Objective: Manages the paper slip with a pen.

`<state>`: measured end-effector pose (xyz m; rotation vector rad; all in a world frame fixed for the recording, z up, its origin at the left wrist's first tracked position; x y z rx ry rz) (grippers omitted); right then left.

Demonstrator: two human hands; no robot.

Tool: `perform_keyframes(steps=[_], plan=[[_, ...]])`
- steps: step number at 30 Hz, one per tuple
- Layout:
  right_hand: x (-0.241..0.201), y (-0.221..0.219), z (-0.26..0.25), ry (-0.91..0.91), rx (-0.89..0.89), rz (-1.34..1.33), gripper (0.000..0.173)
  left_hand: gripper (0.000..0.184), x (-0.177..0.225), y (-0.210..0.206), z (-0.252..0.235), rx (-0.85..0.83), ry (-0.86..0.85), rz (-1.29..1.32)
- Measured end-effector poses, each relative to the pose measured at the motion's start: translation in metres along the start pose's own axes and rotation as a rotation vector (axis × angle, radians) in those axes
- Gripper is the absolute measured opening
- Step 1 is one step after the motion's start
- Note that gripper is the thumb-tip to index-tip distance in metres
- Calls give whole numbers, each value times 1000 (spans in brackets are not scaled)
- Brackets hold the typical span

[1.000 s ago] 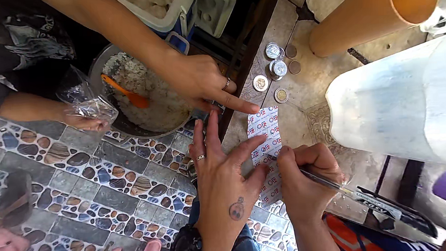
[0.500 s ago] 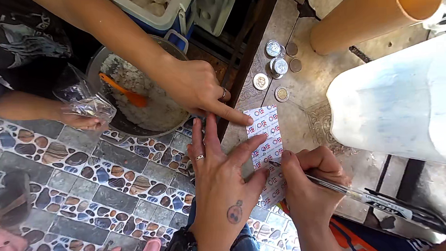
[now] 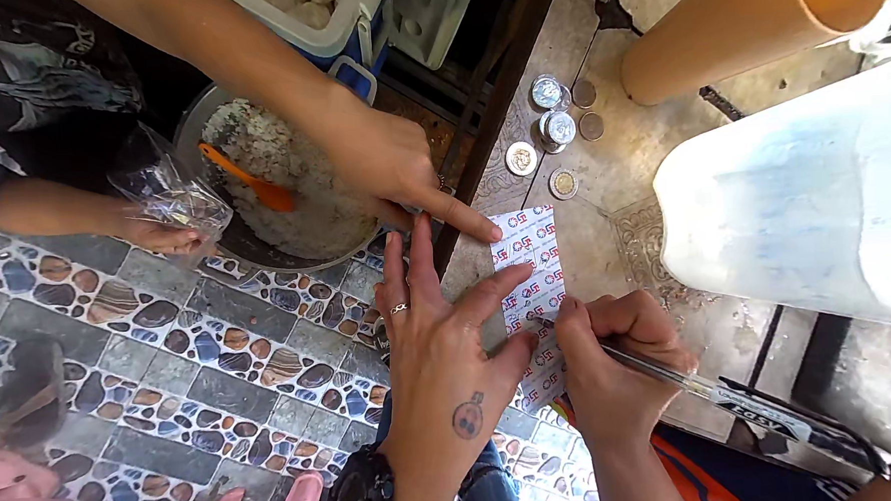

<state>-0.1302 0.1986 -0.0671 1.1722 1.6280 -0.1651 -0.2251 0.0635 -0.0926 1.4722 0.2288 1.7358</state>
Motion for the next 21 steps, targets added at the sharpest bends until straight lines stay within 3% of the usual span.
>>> perform_keyframes(steps=[21], plan=[[0, 3, -1, -3, 34, -30, 27, 51, -1, 0, 0, -5, 24, 3]])
Point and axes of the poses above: each hand's wrist, its own z-axis away from the middle knuckle, its own y-axis out of the back of the hand, x = y × z, the point moved 7 cm from there along -z, towards the middle knuckle, and after that the axes turned 12 degrees about y, right-handed, at the moved point
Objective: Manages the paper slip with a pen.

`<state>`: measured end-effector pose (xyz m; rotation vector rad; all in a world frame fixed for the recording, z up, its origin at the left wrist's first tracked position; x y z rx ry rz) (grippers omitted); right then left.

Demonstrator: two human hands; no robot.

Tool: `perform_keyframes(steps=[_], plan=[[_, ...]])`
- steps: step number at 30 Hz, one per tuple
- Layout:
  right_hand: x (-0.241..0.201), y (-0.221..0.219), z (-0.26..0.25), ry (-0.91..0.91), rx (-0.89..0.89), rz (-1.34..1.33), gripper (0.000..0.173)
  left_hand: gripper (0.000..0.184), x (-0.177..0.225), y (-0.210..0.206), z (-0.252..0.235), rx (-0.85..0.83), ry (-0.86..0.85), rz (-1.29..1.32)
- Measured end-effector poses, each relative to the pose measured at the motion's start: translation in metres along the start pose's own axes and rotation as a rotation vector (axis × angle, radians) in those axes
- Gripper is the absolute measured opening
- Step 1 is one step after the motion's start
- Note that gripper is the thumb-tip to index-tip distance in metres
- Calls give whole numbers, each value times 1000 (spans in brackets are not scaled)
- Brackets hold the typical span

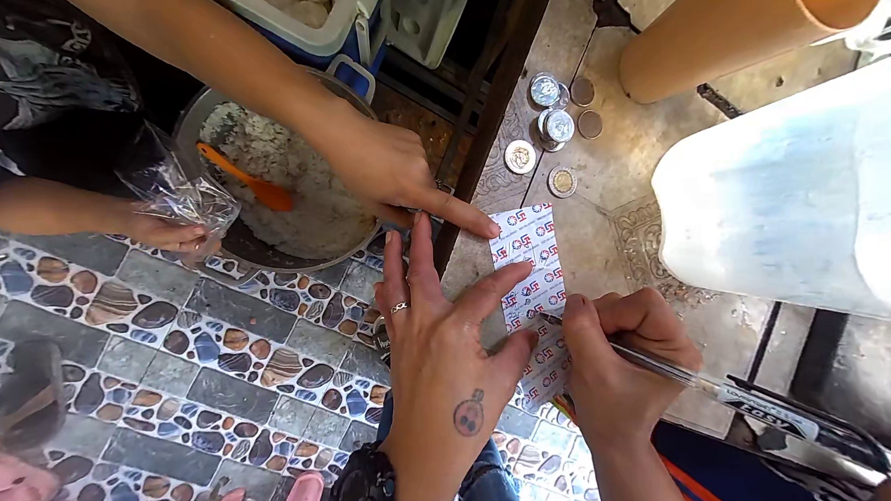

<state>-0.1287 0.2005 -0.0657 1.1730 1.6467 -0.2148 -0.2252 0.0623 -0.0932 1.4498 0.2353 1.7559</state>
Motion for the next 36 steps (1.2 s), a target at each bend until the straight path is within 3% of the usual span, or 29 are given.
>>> perform_keyframes(steps=[36], plan=[[-2, -6, -1, -34, -3, 57, 27, 50, 1, 0, 0, -8, -4, -2]])
Point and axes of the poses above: each hand's wrist, its own z-axis away from the middle knuckle, its own y-axis out of the back of the hand, x = y × z, the point moved 7 cm from there along -z, towards the middle knuckle, and after that the axes turned 12 degrees about y, right-handed, at the moved point
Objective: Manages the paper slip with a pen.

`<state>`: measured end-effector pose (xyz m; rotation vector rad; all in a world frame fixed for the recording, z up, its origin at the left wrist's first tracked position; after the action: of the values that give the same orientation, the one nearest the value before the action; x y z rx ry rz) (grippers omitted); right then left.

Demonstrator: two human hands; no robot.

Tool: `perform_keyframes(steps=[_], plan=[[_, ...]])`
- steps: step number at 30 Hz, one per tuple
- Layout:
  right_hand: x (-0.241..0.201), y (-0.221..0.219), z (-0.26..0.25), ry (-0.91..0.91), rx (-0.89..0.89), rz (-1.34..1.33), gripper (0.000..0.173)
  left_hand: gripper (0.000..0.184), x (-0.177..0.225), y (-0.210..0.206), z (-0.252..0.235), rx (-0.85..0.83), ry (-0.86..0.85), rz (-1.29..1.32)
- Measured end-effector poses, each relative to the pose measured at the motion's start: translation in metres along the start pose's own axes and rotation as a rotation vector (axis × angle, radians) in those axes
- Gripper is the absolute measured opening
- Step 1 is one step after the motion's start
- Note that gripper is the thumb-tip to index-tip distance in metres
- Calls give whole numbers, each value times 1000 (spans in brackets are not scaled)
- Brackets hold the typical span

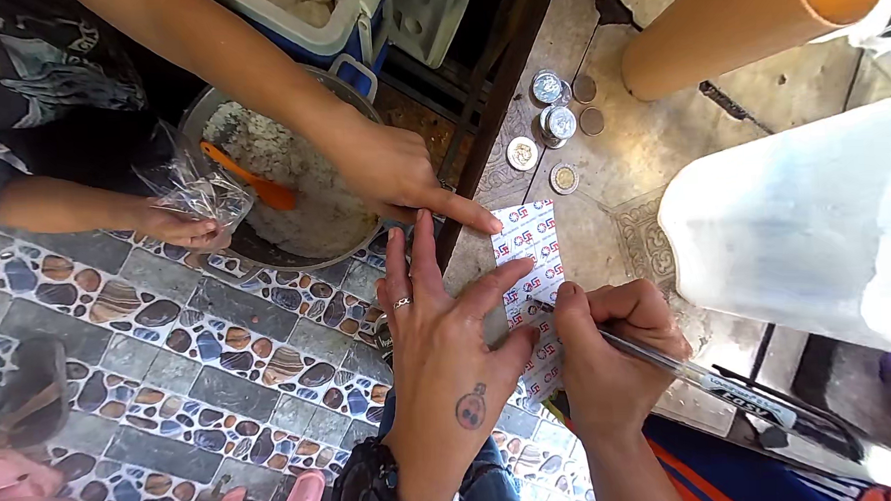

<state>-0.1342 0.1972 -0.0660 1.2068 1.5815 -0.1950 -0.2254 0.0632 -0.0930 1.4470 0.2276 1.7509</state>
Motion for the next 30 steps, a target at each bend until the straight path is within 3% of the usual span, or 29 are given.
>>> perform_keyframes(steps=[30], plan=[[-1, -4, -8, -9, 3, -10, 26, 51, -1, 0, -1, -21, 36, -16]])
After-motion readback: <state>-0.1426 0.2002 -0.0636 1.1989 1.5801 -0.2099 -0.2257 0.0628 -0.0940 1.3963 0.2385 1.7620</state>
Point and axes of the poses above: each hand's wrist, its own z-axis away from the middle knuckle, its own y-axis out of the back of the hand, x = y × z, the point moved 7 cm from there along -z, towards the middle knuckle, and after that the axes turned 12 degrees about y, right-handed, at the moved point
